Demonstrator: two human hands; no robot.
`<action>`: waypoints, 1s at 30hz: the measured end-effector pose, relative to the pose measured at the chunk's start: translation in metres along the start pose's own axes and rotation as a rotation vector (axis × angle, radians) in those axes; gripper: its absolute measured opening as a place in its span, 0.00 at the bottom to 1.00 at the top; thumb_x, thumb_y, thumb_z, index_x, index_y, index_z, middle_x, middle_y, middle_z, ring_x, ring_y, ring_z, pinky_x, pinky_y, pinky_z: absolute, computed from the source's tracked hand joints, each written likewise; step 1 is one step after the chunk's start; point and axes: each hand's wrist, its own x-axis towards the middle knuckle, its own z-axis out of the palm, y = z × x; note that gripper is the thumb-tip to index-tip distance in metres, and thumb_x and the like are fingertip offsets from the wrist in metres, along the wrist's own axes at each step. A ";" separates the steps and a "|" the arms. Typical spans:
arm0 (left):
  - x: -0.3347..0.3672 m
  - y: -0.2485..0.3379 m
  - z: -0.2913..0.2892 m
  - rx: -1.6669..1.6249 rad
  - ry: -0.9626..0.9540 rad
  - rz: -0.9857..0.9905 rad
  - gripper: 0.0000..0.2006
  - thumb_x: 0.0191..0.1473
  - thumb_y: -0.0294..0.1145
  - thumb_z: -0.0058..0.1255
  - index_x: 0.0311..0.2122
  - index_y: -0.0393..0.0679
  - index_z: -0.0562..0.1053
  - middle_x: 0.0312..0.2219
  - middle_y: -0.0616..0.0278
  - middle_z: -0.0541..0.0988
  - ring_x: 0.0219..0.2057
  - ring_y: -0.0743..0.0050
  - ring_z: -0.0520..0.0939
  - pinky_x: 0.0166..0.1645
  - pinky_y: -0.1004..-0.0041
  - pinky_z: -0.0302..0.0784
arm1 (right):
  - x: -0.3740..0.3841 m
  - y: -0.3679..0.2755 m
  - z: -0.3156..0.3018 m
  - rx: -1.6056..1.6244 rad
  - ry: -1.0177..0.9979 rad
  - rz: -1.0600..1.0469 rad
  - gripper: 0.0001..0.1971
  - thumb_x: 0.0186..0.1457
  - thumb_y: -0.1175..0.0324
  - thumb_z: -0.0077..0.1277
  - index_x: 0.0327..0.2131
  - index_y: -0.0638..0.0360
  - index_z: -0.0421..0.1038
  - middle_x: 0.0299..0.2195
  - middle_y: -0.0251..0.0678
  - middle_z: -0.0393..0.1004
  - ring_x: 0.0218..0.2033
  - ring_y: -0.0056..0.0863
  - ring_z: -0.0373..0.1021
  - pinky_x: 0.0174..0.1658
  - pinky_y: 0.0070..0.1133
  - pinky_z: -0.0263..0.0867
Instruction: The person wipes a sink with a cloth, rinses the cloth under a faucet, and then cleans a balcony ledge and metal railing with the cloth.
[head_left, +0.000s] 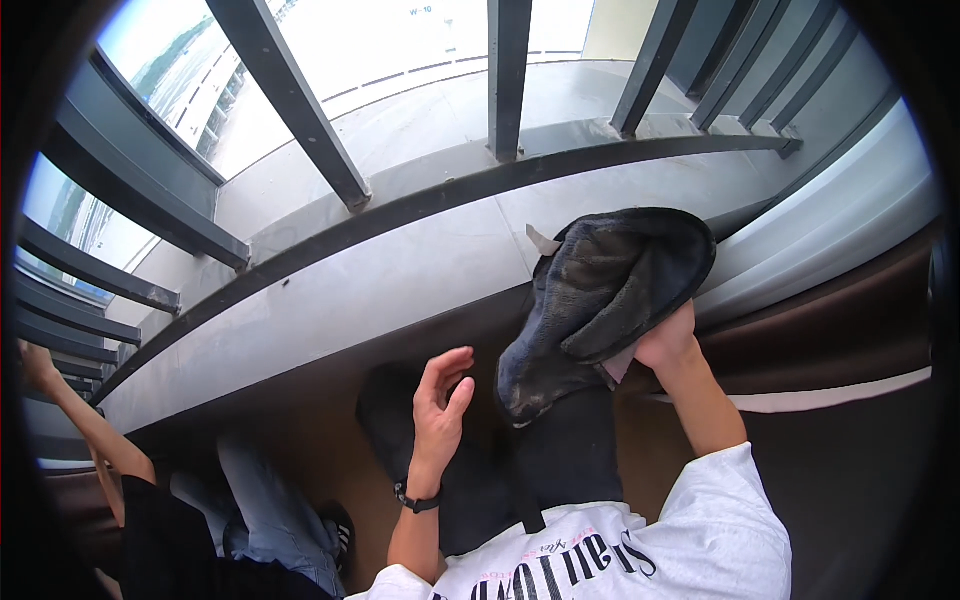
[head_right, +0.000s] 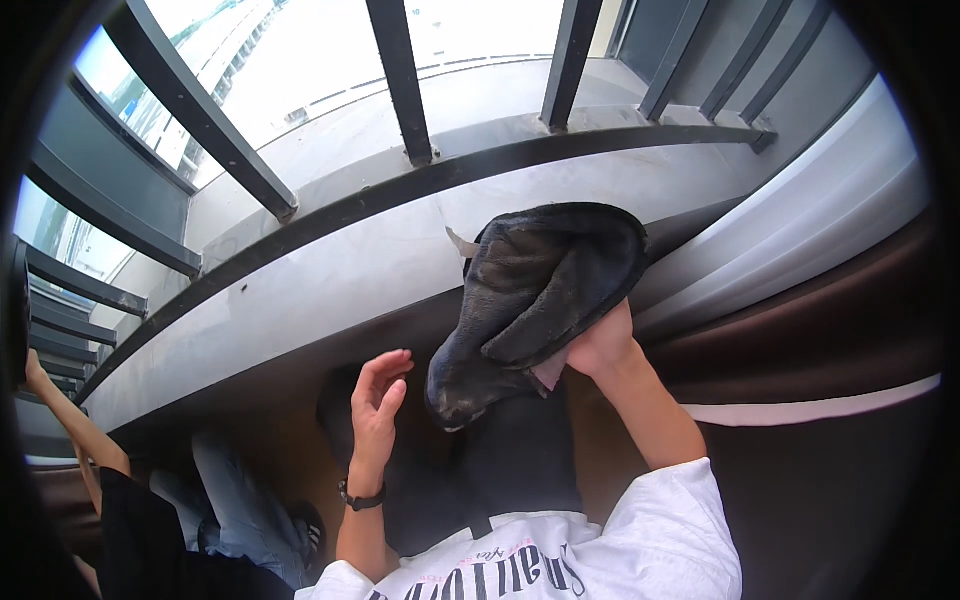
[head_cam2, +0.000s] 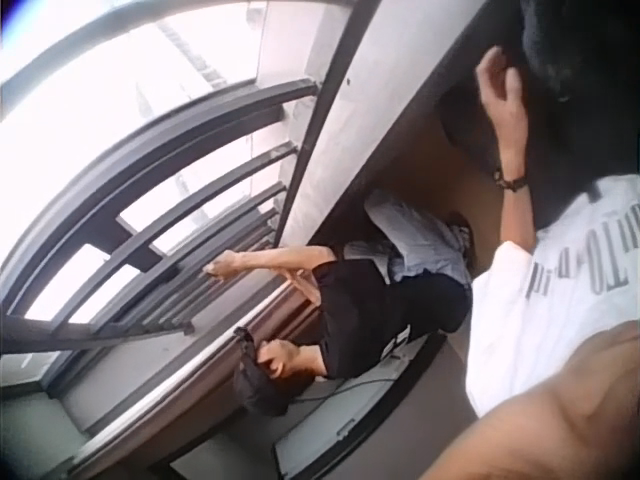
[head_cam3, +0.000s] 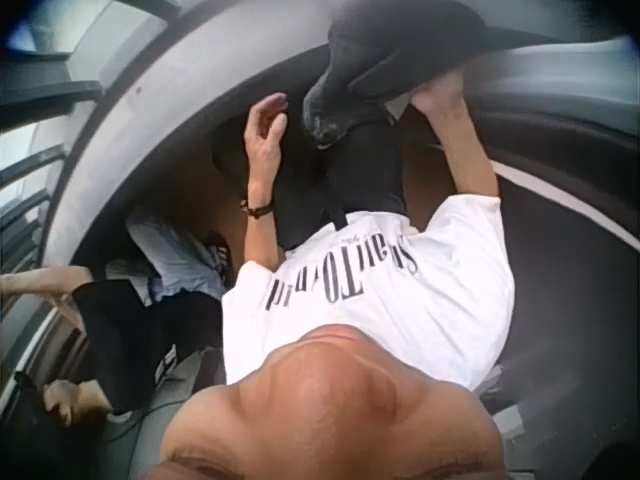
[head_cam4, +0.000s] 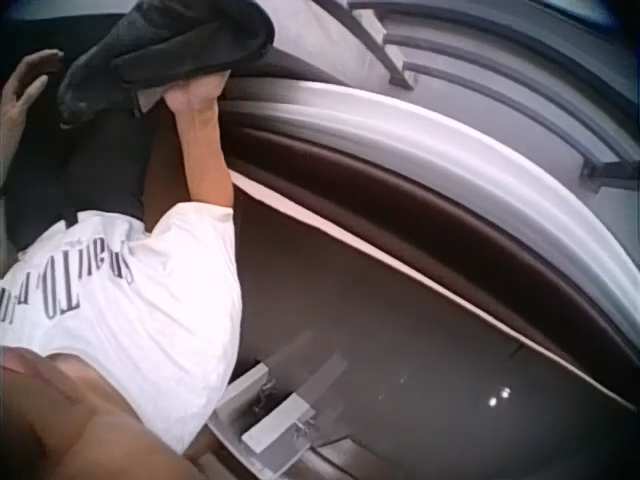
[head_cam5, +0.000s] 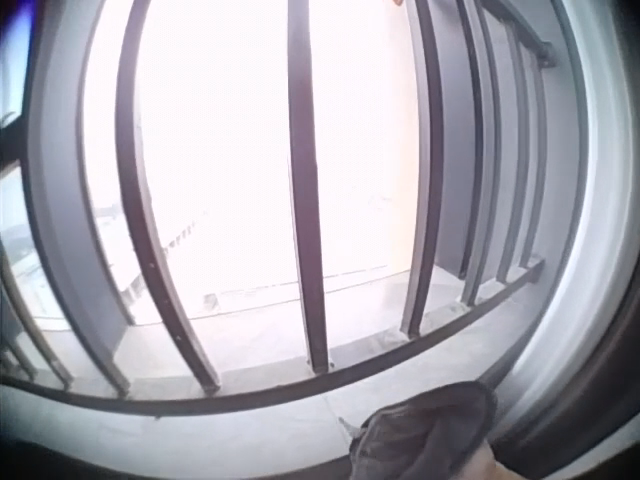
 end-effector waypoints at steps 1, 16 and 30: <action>0.010 0.011 0.011 -0.119 -0.093 -0.009 0.22 0.59 0.34 0.51 0.56 0.39 0.67 0.50 0.59 0.74 0.53 0.71 0.73 0.59 0.72 0.64 | -0.002 0.008 0.002 0.054 -0.091 -0.008 0.29 0.63 0.46 0.40 0.59 0.55 0.63 0.58 0.39 0.66 0.58 0.35 0.64 0.61 0.35 0.60; 0.018 0.026 -0.011 -0.613 -0.278 -0.243 0.22 0.58 0.32 0.45 0.56 0.32 0.66 0.49 0.52 0.75 0.50 0.69 0.77 0.56 0.69 0.73 | -0.006 0.048 -0.007 0.170 -0.284 0.012 0.30 0.62 0.44 0.39 0.60 0.52 0.61 0.60 0.38 0.64 0.59 0.36 0.62 0.62 0.35 0.59; 0.022 0.056 -0.022 -0.459 -0.115 -0.093 0.20 0.58 0.25 0.46 0.56 0.30 0.67 0.49 0.50 0.76 0.50 0.68 0.78 0.56 0.69 0.74 | -0.006 0.041 -0.037 -0.025 -0.128 0.337 0.32 0.64 0.39 0.27 0.55 0.53 0.67 0.44 0.38 0.77 0.37 0.30 0.76 0.33 0.28 0.74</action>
